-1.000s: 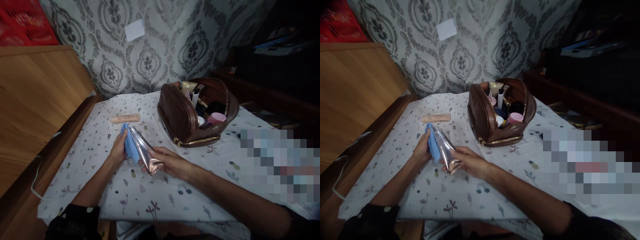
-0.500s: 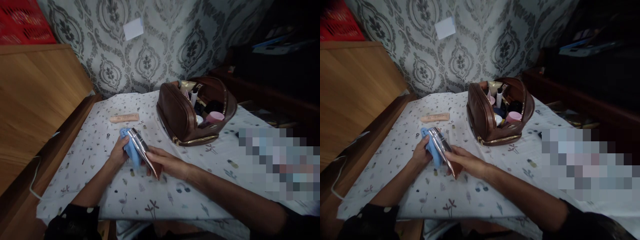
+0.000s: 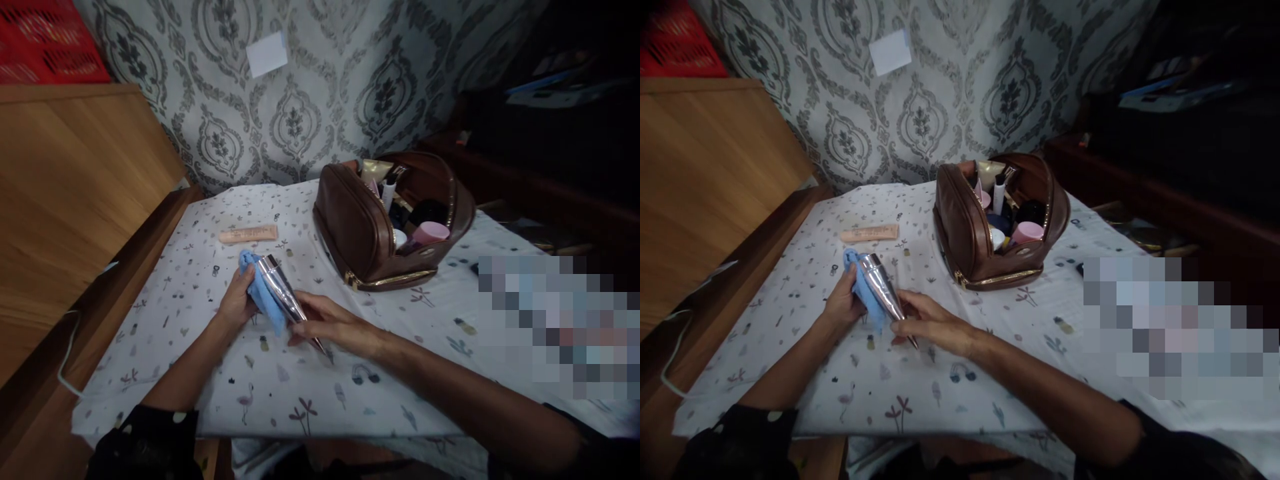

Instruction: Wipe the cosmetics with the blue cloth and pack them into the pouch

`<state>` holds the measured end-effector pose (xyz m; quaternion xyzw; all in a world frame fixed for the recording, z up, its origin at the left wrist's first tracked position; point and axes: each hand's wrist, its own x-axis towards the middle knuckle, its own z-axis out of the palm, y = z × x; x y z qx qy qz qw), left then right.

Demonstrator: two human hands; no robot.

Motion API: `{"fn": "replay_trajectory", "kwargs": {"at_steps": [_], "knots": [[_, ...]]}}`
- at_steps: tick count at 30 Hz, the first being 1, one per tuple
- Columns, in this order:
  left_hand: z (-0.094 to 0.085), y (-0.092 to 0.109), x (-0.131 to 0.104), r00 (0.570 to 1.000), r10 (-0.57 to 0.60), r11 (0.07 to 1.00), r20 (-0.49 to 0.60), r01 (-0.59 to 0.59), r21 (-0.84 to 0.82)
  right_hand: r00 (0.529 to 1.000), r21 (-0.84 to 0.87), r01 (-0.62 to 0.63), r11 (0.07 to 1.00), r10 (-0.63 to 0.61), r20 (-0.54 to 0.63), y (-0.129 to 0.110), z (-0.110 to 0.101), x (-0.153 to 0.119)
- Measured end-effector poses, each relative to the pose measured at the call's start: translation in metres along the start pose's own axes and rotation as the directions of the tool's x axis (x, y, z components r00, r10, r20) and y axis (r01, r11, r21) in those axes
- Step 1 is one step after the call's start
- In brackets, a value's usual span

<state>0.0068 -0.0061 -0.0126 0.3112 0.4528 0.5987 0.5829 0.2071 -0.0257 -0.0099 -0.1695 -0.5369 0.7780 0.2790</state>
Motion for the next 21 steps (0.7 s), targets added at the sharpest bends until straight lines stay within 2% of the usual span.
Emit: {"fn": "replay_trajectory", "kwargs": {"at_steps": [4, 7, 9, 11, 14, 21], "knots": [[0.001, 0.001, -0.001, 1.0, -0.011, 1.0, 0.02, 0.011, -0.004, 0.996, 0.211, -0.08, 0.974, 0.069, 0.06, -0.004, 0.0, -0.004], [0.005, 0.005, -0.009, 0.986, -0.052, 0.999, 0.157, 0.052, 0.002, 0.982, 0.328, -0.18, 0.927, 0.146, 0.123, -0.003, -0.001, -0.006], [0.007, 0.009, -0.015, 0.959, -0.073, 0.997, 0.274, 0.074, 0.005, 0.97, 0.357, -0.225, 0.907, 0.175, 0.167, 0.0, -0.001, -0.006], [0.009, 0.012, -0.02, 0.938, -0.061, 0.998, 0.34, 0.066, -0.003, 0.963, 0.367, -0.242, 0.898, 0.178, 0.2, 0.003, -0.002, -0.006], [0.009, 0.015, -0.021, 0.942, -0.023, 0.999, 0.334, 0.031, -0.017, 0.967, 0.377, -0.233, 0.897, 0.175, 0.183, 0.003, -0.003, -0.003], [0.007, 0.006, -0.012, 0.976, 0.037, 0.995, 0.213, -0.055, 0.081, 0.992, 0.273, -0.126, 0.954, 0.125, 0.021, 0.004, -0.004, 0.002]]}}
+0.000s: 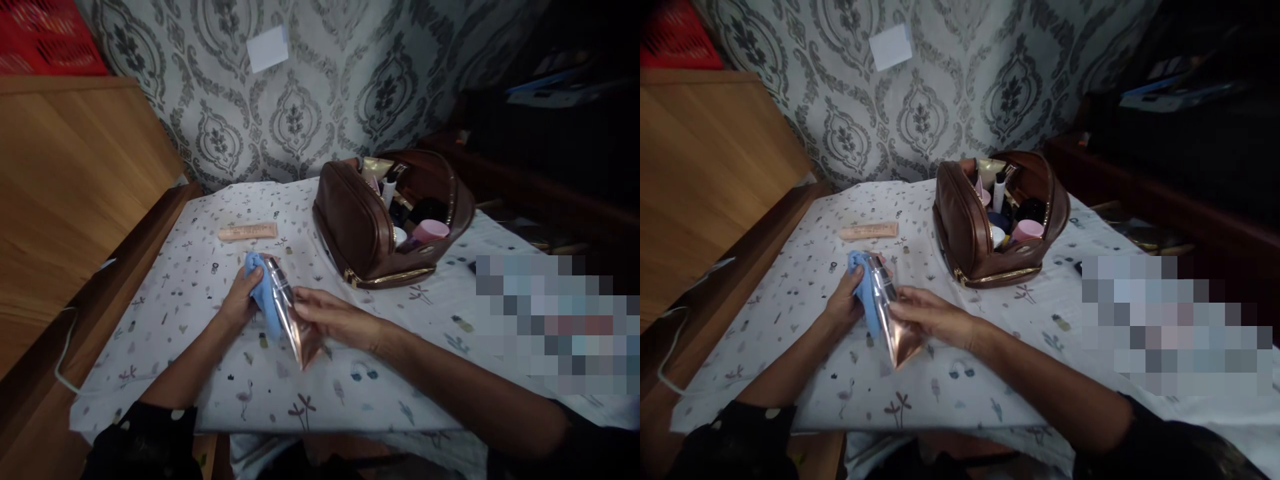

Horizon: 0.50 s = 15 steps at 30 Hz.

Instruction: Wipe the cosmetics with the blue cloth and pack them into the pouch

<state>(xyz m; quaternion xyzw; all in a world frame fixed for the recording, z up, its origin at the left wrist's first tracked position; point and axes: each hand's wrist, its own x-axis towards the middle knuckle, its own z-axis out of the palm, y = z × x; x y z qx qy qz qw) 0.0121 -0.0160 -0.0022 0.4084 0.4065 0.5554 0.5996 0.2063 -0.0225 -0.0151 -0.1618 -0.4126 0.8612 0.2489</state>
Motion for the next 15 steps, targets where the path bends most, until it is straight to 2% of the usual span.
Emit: {"fn": "replay_trajectory", "kwargs": {"at_steps": [4, 7, 15], "knots": [[0.0014, -0.005, 0.0004, 0.996, 0.014, 0.998, -0.092, -0.008, 0.065, 0.999, -0.103, 0.017, 0.995, -0.013, 0.038, 0.0032, -0.0008, 0.0008], [0.0028, -0.0064, -0.0007, 0.993, 0.013, 0.995, -0.12, -0.001, 0.098, 0.999, -0.124, -0.002, 0.992, 0.007, 0.039, 0.0044, -0.0023, 0.001], [0.0038, -0.0051, -0.0037, 1.0, 0.021, 0.964, 0.017, -0.025, 0.264, 0.998, -0.228, -0.024, 0.973, 0.037, 0.054, 0.0022, -0.0002, 0.0008]]}}
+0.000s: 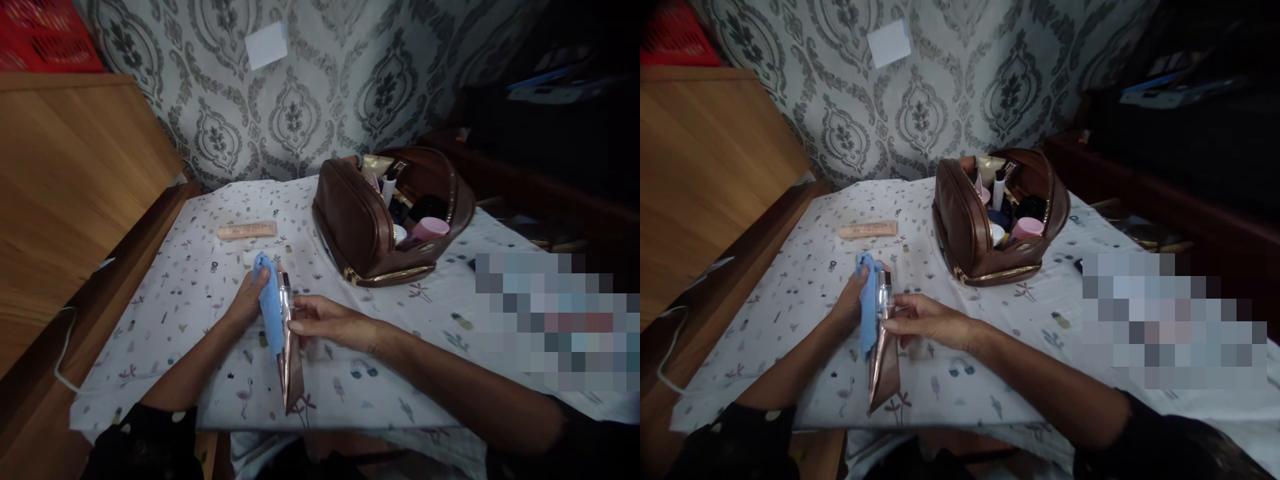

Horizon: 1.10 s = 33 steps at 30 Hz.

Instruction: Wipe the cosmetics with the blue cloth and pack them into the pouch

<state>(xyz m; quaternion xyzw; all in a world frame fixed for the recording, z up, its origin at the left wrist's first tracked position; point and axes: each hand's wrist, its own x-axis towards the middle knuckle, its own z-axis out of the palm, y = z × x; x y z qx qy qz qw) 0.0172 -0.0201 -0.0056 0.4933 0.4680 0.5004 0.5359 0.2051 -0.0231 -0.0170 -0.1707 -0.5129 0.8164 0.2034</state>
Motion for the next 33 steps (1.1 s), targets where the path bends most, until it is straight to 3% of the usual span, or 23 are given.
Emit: {"fn": "replay_trajectory", "kwargs": {"at_steps": [3, 9, 16, 23, 28, 33], "knots": [[0.0, 0.001, -0.001, 0.999, 0.014, 0.996, 0.032, -0.017, 0.089, 1.0, 0.018, 0.001, 1.0, -0.001, -0.004, -0.001, 0.002, 0.0], [0.0, 0.001, -0.006, 0.968, -0.027, 0.966, 0.249, -0.038, 0.254, 0.998, 0.074, -0.004, 0.997, 0.01, -0.068, 0.004, 0.002, 0.002], [0.0, 0.0, -0.006, 0.974, -0.067, 0.955, 0.215, 0.0, 0.297, 0.995, 0.089, 0.003, 0.996, 0.006, -0.099, 0.007, -0.002, 0.002], [0.0, -0.003, -0.002, 0.993, 0.029, 0.96, 0.116, -0.06, 0.274, 0.983, 0.128, 0.097, 0.987, -0.076, -0.165, 0.0, -0.003, 0.003], [-0.002, -0.003, 0.002, 0.983, 0.009, 0.986, 0.185, -0.039, 0.161, 0.957, 0.144, 0.209, 0.967, -0.173, -0.231, -0.007, -0.004, 0.002], [-0.004, -0.003, -0.001, 0.954, 0.032, 0.99, 0.297, -0.071, 0.121, 0.895, 0.019, 0.276, 0.961, -0.249, -0.37, -0.007, -0.012, 0.003]]}}
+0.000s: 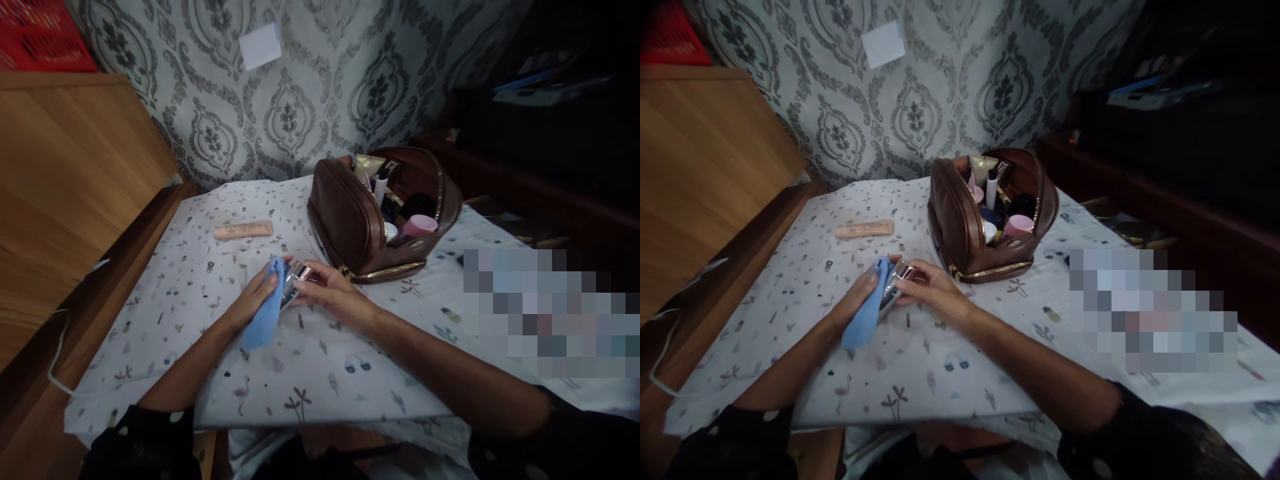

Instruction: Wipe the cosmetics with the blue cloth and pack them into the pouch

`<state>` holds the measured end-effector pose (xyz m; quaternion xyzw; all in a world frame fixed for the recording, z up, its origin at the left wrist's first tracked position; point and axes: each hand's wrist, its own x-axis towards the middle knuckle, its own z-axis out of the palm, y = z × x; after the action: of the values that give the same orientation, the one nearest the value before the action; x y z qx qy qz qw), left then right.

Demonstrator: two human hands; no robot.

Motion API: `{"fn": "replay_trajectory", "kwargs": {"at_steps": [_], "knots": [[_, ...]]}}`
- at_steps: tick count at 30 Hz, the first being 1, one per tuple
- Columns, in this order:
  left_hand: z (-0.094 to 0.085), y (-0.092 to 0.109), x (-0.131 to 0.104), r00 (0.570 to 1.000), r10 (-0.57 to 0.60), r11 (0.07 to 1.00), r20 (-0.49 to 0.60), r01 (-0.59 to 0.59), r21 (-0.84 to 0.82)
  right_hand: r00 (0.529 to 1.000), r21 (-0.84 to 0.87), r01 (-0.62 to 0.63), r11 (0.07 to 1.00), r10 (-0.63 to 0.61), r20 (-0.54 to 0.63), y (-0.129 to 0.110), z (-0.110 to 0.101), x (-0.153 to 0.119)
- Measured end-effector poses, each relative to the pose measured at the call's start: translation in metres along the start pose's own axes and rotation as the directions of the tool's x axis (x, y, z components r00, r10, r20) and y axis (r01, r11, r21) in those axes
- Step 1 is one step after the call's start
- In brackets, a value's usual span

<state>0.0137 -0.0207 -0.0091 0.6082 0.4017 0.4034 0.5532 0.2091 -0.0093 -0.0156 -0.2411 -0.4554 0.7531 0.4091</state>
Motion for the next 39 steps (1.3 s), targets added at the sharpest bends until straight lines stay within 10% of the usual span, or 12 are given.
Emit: {"fn": "replay_trajectory", "kwargs": {"at_steps": [13, 24, 39], "knots": [[-0.019, 0.007, -0.003, 0.918, -0.154, 0.972, 0.366, 0.207, -0.112, 0.986, -0.128, 0.131, 0.983, -0.143, -0.091, -0.009, -0.008, 0.004], [-0.033, 0.009, -0.008, 0.888, -0.174, 0.949, 0.425, 0.266, -0.168, 0.942, -0.309, 0.269, 0.912, -0.317, -0.115, -0.025, -0.006, -0.002], [-0.026, 0.004, -0.003, 0.939, -0.328, 0.905, 0.101, 0.343, -0.251, 0.903, -0.882, 0.351, 0.314, -0.364, 0.23, -0.041, -0.019, -0.073]]}}
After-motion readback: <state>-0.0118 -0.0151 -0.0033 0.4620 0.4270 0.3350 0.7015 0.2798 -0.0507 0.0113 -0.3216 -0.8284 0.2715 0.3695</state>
